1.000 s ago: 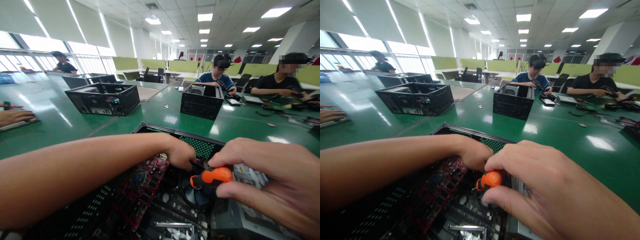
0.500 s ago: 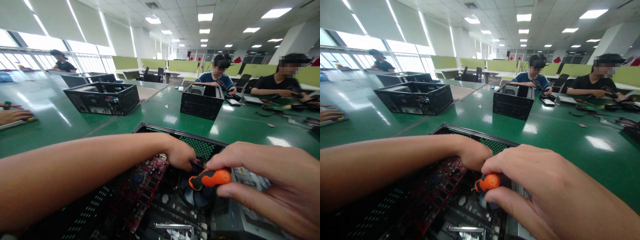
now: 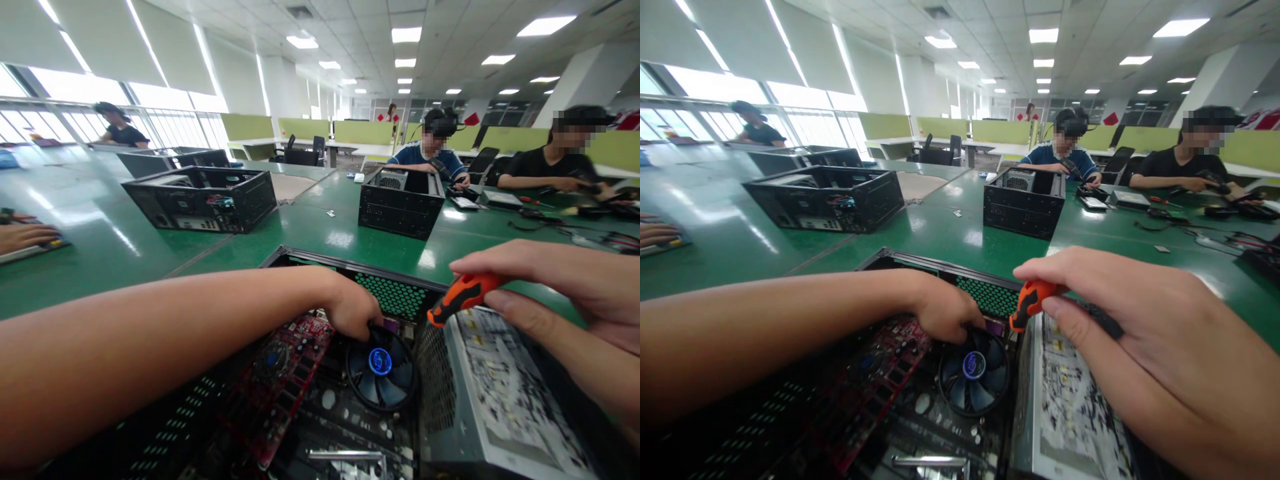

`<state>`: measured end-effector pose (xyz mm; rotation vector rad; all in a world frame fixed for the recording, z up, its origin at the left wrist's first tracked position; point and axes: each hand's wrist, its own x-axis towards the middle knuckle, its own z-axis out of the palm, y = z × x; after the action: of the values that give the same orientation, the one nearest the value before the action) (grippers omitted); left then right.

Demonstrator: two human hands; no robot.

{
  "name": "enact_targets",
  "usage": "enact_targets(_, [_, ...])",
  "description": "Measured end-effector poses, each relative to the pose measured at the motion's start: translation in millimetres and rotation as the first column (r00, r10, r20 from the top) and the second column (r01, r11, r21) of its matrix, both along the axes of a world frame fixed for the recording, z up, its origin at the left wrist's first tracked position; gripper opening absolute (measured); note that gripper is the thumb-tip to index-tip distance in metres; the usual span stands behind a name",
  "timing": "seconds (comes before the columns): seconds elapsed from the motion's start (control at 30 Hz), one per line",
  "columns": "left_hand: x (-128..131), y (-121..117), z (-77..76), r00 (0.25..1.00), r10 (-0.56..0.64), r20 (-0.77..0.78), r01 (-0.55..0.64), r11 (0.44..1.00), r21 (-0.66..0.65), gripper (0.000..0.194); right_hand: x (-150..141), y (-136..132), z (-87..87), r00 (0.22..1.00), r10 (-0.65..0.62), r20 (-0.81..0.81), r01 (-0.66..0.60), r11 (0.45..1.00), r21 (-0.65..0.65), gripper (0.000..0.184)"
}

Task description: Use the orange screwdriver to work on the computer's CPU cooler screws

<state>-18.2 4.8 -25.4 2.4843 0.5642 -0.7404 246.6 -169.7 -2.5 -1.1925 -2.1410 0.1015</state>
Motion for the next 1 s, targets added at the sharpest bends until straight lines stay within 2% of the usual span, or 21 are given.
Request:
enact_targets(0.1, [-1, 3, -2.5, 1.0, 0.025, -0.015, -0.025, 0.999, -0.022, 0.036, 3, 8, 1.5, 0.999, -0.047, 0.014, 0.046, 0.995, 0.086, 0.025])
enact_targets(0.2, [-1, 6, -4.9, 1.0, 0.03, -0.008, -0.03, 0.999, -0.022, 0.042, 2, 13, 3.8, 0.999, -0.041, 0.029, 0.036, 0.99, 0.139, 0.02])
enact_targets(0.37, [-1, 8, -5.1, 1.0, 0.024, 0.004, -0.024, 0.999, -0.025, 0.043, 1, 18, 1.3, 1.0, -0.004, 0.019, 0.003, 0.998, 0.057, 0.023])
enact_targets(0.43, [0, 7, -4.3, 1.0, 0.029, 0.004, -0.029, 0.999, -0.016, 0.042, 2, 17, -2.2, 1.0, 0.006, 0.02, -0.007, 1.0, 0.025, 0.033])
enact_targets(0.5, [0, 6, -3.4, 0.999, 0.033, 0.006, -0.033, 0.999, -0.001, 0.042, 2, 17, -5.5, 0.999, 0.011, 0.037, -0.012, 1.0, 0.018, 0.041])
enact_targets(0.63, [1, 1, 0.0, 1.0, -0.005, -0.02, 0.006, 0.999, 0.034, 0.048, 0, 16, -7.3, 0.998, 0.012, 0.07, -0.013, 1.0, 0.018, 0.045])
enact_targets(0.73, [3, -2, 3.3, 0.995, -0.055, -0.086, 0.06, 0.997, 0.055, 0.053, -2, 18, -2.7, 0.997, 0.009, 0.079, -0.01, 1.0, 0.018, 0.044])
enact_targets(0.83, [5, -3, 5.8, 0.989, -0.084, -0.125, 0.091, 0.994, 0.055, 0.056, -5, 22, 5.3, 0.993, 0.034, 0.116, -0.039, 0.999, 0.036, 0.031])
enact_targets(1.0, [7, -4, 7.7, 0.989, -0.075, -0.126, 0.084, 0.994, 0.063, 0.058, -6, 26, 14.9, 0.98, 0.103, 0.168, -0.116, 0.991, 0.072, 0.034])
